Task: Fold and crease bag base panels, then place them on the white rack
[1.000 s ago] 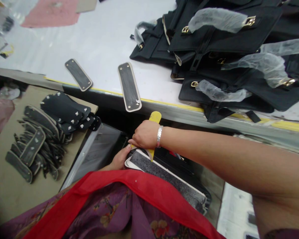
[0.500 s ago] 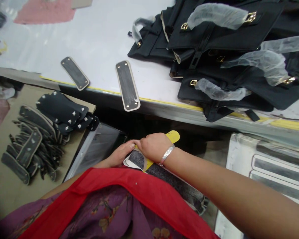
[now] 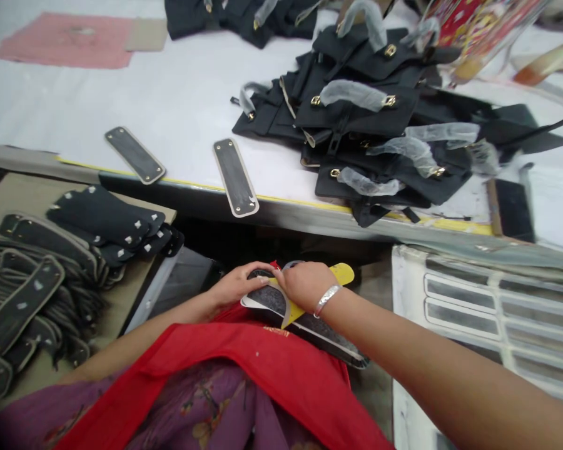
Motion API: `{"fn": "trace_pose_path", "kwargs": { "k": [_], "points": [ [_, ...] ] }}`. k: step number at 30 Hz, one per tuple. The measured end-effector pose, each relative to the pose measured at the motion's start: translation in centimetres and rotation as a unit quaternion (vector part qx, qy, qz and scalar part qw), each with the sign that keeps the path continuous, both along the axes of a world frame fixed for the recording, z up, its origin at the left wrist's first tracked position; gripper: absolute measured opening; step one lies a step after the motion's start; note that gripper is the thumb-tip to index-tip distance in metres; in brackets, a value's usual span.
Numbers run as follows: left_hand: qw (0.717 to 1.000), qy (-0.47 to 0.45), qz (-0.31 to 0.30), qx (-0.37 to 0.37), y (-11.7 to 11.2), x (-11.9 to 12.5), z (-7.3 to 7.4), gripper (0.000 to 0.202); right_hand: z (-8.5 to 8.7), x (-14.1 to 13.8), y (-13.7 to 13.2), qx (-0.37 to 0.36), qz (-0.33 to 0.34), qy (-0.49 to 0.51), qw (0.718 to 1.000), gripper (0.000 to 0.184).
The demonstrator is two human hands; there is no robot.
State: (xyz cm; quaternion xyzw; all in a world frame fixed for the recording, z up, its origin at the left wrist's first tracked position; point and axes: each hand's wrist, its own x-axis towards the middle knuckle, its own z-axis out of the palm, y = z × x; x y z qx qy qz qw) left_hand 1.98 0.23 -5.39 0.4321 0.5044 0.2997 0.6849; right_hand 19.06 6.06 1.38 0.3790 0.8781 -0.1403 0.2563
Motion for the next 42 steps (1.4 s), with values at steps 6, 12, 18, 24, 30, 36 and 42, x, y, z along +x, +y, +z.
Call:
{"fn": "trace_pose_path", "kwargs": {
  "k": [6,12,18,24,30,36,42],
  "points": [
    [0.998,0.030,0.044,-0.020,-0.5,-4.4,1.3,0.045,3.7,4.3,-2.4,0.039,-0.119,-0.015,0.992,0.044],
    [0.974,-0.161,-0.048,-0.151,-1.7,-5.3,2.6,0.062,6.0,7.4,-8.5,-0.177,-0.419,0.221,0.862,0.047],
    [0.959,-0.225,-0.046,-0.167,-2.1,-2.6,2.1,0.069,2.7,5.1,-13.1,-0.290,-0.496,0.322,0.752,0.043],
    [0.956,-0.256,0.044,-0.133,-2.7,-1.5,1.3,0.063,0.0,2.1,-14.0,-0.370,-0.572,0.360,0.638,0.022],
    [0.942,-0.316,0.071,-0.091,-2.7,-1.0,0.1,0.065,-1.6,-1.1,-13.5,-0.345,-0.601,0.385,0.609,0.025],
    [0.930,-0.350,0.082,-0.079,-2.7,-1.2,-0.9,0.067,-3.0,-4.2,-13.8,-0.395,-0.631,0.421,0.519,0.018],
    [0.940,-0.328,0.074,-0.058,-2.5,-1.2,-1.2,0.068,-3.2,-5.7,-13.7,-0.420,-0.669,0.428,0.439,0.014]
  ]
}}
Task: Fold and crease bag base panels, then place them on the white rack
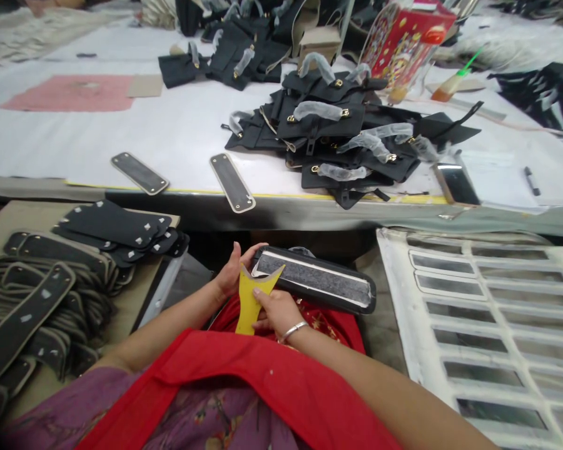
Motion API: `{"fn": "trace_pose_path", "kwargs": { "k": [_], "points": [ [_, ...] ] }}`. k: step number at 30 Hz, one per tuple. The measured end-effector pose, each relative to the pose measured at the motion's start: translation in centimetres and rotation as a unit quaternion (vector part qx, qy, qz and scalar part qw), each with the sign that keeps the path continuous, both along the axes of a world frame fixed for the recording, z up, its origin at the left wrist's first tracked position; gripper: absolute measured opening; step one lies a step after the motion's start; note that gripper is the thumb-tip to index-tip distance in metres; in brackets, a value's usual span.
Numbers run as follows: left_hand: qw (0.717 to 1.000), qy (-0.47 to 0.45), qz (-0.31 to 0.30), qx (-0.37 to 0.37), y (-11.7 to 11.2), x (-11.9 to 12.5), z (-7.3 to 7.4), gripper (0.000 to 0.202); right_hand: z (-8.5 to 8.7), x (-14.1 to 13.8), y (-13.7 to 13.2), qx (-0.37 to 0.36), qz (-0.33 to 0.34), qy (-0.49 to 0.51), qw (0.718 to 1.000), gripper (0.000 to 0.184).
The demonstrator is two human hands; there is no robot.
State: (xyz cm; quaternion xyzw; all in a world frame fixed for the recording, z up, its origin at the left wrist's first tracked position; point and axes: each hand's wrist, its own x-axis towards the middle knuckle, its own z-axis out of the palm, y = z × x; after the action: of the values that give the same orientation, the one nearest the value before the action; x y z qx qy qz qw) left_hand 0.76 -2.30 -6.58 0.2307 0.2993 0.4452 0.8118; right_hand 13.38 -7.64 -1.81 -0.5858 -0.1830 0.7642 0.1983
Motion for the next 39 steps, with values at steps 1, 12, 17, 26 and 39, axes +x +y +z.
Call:
{"fn": "trace_pose_path", "kwargs": {
  "k": [1,12,17,26,39],
  "points": [
    [1.000,0.010,0.006,0.004,0.1,0.1,0.0,0.067,0.0,0.0,0.1,-0.008,-0.004,0.003,1.000,0.013],
    [0.988,0.147,0.045,0.021,1.2,1.4,-0.2,0.060,0.0,0.9,1.5,-0.066,-0.017,0.046,0.997,0.013],
    [0.977,0.205,0.053,0.014,1.8,2.0,0.3,0.058,-0.2,1.6,2.1,-0.084,-0.012,0.050,0.995,0.016],
    [0.918,0.390,0.066,0.031,2.2,3.3,1.0,0.054,-0.6,2.5,2.2,-0.093,-0.031,0.045,0.994,0.017],
    [0.560,0.736,-0.111,0.364,4.3,2.1,3.3,0.045,-0.4,0.3,1.2,-0.084,-0.040,0.100,0.991,0.025]
  ]
}}
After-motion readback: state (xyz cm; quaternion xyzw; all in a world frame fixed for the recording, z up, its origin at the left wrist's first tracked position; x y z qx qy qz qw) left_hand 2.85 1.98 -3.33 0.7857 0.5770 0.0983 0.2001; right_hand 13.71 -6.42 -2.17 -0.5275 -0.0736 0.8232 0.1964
